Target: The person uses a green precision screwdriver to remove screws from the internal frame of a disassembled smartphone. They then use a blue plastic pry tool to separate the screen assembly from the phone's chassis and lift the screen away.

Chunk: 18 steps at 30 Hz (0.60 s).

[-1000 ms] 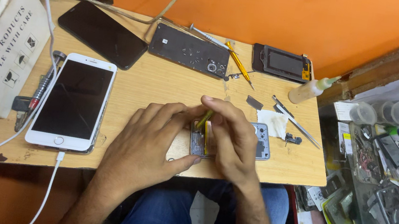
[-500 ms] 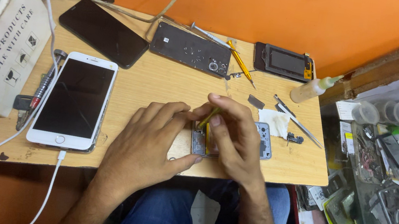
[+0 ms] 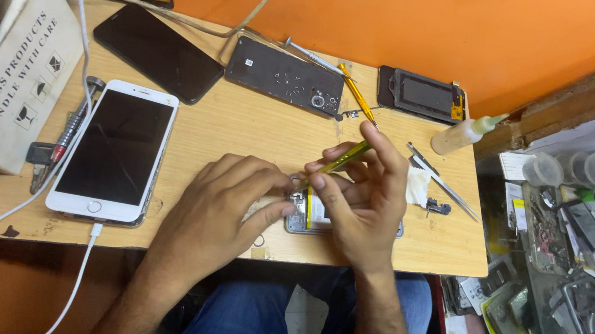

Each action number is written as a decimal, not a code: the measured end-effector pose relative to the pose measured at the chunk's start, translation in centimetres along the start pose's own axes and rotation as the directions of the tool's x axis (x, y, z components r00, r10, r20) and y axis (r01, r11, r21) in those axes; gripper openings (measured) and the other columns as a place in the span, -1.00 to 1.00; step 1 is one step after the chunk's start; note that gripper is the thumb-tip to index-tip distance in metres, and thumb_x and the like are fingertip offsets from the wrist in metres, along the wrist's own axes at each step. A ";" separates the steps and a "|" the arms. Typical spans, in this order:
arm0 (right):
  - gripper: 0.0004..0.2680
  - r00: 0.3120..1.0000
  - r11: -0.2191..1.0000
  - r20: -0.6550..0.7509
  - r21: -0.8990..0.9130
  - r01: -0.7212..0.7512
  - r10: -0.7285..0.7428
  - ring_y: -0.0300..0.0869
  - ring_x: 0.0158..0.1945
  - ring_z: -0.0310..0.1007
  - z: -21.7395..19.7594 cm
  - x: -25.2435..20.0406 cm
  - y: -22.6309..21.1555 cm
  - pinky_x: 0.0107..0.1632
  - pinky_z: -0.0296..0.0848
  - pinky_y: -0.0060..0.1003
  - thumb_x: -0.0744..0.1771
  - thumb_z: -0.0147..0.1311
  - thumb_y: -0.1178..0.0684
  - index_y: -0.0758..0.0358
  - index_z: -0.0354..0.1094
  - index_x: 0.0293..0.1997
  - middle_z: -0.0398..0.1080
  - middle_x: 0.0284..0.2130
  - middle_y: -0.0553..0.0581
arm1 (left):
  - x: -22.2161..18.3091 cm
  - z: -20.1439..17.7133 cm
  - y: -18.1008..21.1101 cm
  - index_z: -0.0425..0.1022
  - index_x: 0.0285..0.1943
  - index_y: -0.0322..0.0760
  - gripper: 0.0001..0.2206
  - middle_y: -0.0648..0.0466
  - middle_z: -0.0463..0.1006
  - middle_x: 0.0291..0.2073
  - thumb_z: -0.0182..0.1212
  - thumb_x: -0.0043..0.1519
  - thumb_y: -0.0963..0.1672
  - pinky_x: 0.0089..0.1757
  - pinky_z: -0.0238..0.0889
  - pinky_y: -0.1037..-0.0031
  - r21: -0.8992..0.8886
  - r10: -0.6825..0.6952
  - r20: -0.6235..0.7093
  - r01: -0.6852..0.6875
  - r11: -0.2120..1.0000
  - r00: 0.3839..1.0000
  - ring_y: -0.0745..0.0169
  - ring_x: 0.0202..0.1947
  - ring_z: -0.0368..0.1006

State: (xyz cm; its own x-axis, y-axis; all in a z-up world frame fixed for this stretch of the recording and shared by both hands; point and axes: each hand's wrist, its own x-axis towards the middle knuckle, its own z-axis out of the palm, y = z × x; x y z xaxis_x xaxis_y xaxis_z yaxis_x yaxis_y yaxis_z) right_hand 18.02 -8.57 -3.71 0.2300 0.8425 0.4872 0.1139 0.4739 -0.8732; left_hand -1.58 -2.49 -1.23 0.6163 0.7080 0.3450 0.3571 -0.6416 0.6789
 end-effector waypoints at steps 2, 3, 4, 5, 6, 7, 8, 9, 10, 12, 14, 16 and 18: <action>-0.46 1.000 1.000 0.029 0.000 0.006 -0.006 -0.05 0.12 0.52 0.2 0.0 0.0 0.15 0.70 -0.10 0.38 0.11 0.42 0.23 -0.09 0.52 0.29 0.07 0.25 | 0.0 0.0 0.1 0.59 -0.12 -0.19 -0.81 0.16 0.62 -0.23 0.27 0.25 -0.04 -0.03 0.30 0.25 0.014 -0.064 0.023 0.064 0.998 0.998 0.20 -0.11 0.52; -0.46 1.000 1.000 0.024 -0.015 0.018 -0.018 -0.05 0.13 0.52 0.2 0.0 0.0 0.15 0.71 -0.10 0.38 0.11 0.42 0.23 -0.10 0.52 0.30 0.07 0.25 | 0.0 0.0 0.2 0.59 -0.15 -0.20 -0.82 0.15 0.62 -0.26 0.27 0.25 -0.04 -0.05 0.31 0.25 0.007 -0.080 0.017 0.080 0.997 0.997 0.20 -0.15 0.53; -0.46 0.999 0.999 0.019 -0.031 0.030 -0.029 -0.04 0.14 0.53 0.2 0.1 -0.1 0.15 0.72 -0.09 0.39 0.11 0.42 0.22 -0.11 0.53 0.30 0.07 0.25 | 0.0 0.0 0.3 0.60 -0.18 -0.20 -0.83 0.15 0.61 -0.29 0.27 0.25 -0.05 -0.07 0.33 0.25 -0.001 -0.096 0.011 0.096 0.995 0.995 0.19 -0.19 0.53; -0.46 0.999 0.996 -0.020 -0.069 0.049 -0.051 -0.05 0.15 0.52 0.2 0.2 -0.2 0.18 0.72 -0.10 0.40 0.09 0.41 0.21 -0.11 0.54 0.30 0.08 0.25 | 0.1 -0.1 0.4 0.60 -0.21 -0.21 -0.84 0.14 0.61 -0.33 0.27 0.24 -0.05 -0.09 0.34 0.25 -0.008 -0.112 0.004 0.112 0.994 0.994 0.19 -0.23 0.53; -0.47 0.996 0.992 -0.058 -0.106 0.067 -0.074 -0.07 0.16 0.51 0.2 0.4 -0.2 0.21 0.71 -0.11 0.42 0.07 0.41 0.21 -0.12 0.56 0.29 0.10 0.24 | 0.2 -0.1 0.5 0.60 -0.19 -0.21 -0.84 0.13 0.61 -0.30 0.26 0.25 -0.06 -0.12 0.36 0.27 -0.048 -0.135 -0.020 0.134 0.990 0.991 0.19 -0.23 0.55; -0.47 0.990 0.986 -0.097 -0.146 0.084 -0.099 -0.08 0.17 0.50 0.2 0.6 -0.3 0.24 0.71 -0.12 0.43 0.06 0.41 0.20 -0.12 0.58 0.29 0.11 0.24 | 0.5 -0.2 0.5 0.60 -0.18 -0.22 -0.84 0.12 0.61 -0.28 0.26 0.25 -0.07 -0.15 0.39 0.29 -0.089 -0.157 -0.043 0.153 0.984 0.987 0.19 -0.22 0.56; -0.47 0.993 0.977 -0.094 -0.208 0.050 -0.071 -0.09 0.15 0.51 0.2 0.8 -0.4 0.20 0.70 -0.16 0.42 0.08 0.40 0.21 -0.10 0.56 0.30 0.10 0.24 | 0.9 -0.2 0.6 0.60 -0.16 -0.22 -0.85 0.11 0.61 -0.26 0.25 0.25 -0.07 -0.18 0.42 0.31 -0.131 -0.180 -0.065 0.170 0.977 0.982 0.20 -0.22 0.57; -0.47 0.995 0.964 -0.091 -0.267 0.016 -0.041 -0.10 0.14 0.52 0.2 0.9 -0.4 0.16 0.70 -0.19 0.40 0.10 0.40 0.22 -0.08 0.54 0.31 0.08 0.24 | 1.4 -0.2 0.7 0.61 -0.17 -0.23 -0.87 0.08 0.60 -0.26 0.25 0.26 -0.10 -0.17 0.40 0.27 -0.066 -0.112 -0.123 0.104 0.992 0.986 0.13 -0.20 0.55; -0.47 0.996 0.946 -0.091 -0.325 -0.018 -0.012 -0.10 0.12 0.52 0.2 1.1 -0.5 0.12 0.69 -0.23 0.38 0.12 0.39 0.24 -0.06 0.53 0.32 0.06 0.24 | 2.2 0.0 0.8 0.61 -0.17 -0.25 -0.88 0.05 0.58 -0.25 0.25 0.26 -0.12 -0.16 0.38 0.23 0.002 -0.040 -0.176 0.041 0.999 0.984 0.06 -0.18 0.53; -0.48 0.998 0.933 -0.068 -0.360 -0.028 0.003 -0.13 0.10 0.54 0.4 1.0 -0.6 0.09 0.70 -0.27 0.38 0.13 0.38 0.23 -0.02 0.51 0.35 0.05 0.23 | 4.6 0.5 0.5 0.62 -0.17 -0.26 -0.89 0.01 0.55 -0.27 0.26 0.28 -0.13 -0.16 0.36 0.18 0.121 0.050 -0.230 -0.022 0.992 0.972 0.00 -0.16 0.50; -0.49 0.999 0.927 -0.053 -0.373 -0.024 0.005 -0.15 0.10 0.55 0.7 1.0 -0.7 0.08 0.71 -0.30 0.37 0.14 0.38 0.23 0.00 0.49 0.37 0.04 0.22 | 7.8 1.0 -0.3 0.64 -0.19 -0.26 -0.89 0.02 0.51 -0.29 0.28 0.28 -0.12 -0.17 0.35 0.16 0.249 0.070 -0.238 -0.009 0.969 0.969 0.01 -0.17 0.48; -0.50 0.999 0.926 -0.049 -0.377 0.001 -0.020 -0.15 0.10 0.54 0.8 1.4 -0.7 0.08 0.73 -0.30 0.38 0.13 0.38 0.22 0.00 0.49 0.36 0.04 0.22 | 9.9 1.4 -1.2 0.65 -0.23 -0.25 -0.88 0.02 0.50 -0.26 0.28 0.26 -0.12 -0.16 0.34 0.16 0.344 0.082 -0.257 0.012 0.939 0.963 0.02 -0.15 0.45; -0.51 0.999 0.917 -0.032 -0.399 0.018 -0.034 -0.14 0.10 0.55 0.5 1.5 -0.6 0.07 0.67 -0.29 0.38 0.13 0.38 0.22 0.02 0.48 0.37 0.04 0.22 | 10.7 2.0 -2.3 0.66 -0.23 -0.24 -0.89 0.02 0.50 -0.21 0.28 0.25 -0.12 -0.14 0.35 0.18 0.371 0.074 -0.275 0.035 0.928 0.959 0.03 -0.10 0.43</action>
State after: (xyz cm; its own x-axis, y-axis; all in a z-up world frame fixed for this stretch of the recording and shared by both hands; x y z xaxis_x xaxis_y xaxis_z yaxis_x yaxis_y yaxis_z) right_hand 17.77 -7.47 -2.50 0.2573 0.8172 0.5158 0.4942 0.3474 -0.7969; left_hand 5.63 5.92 -0.39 0.4240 0.7122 0.5595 0.6132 -0.6804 0.4014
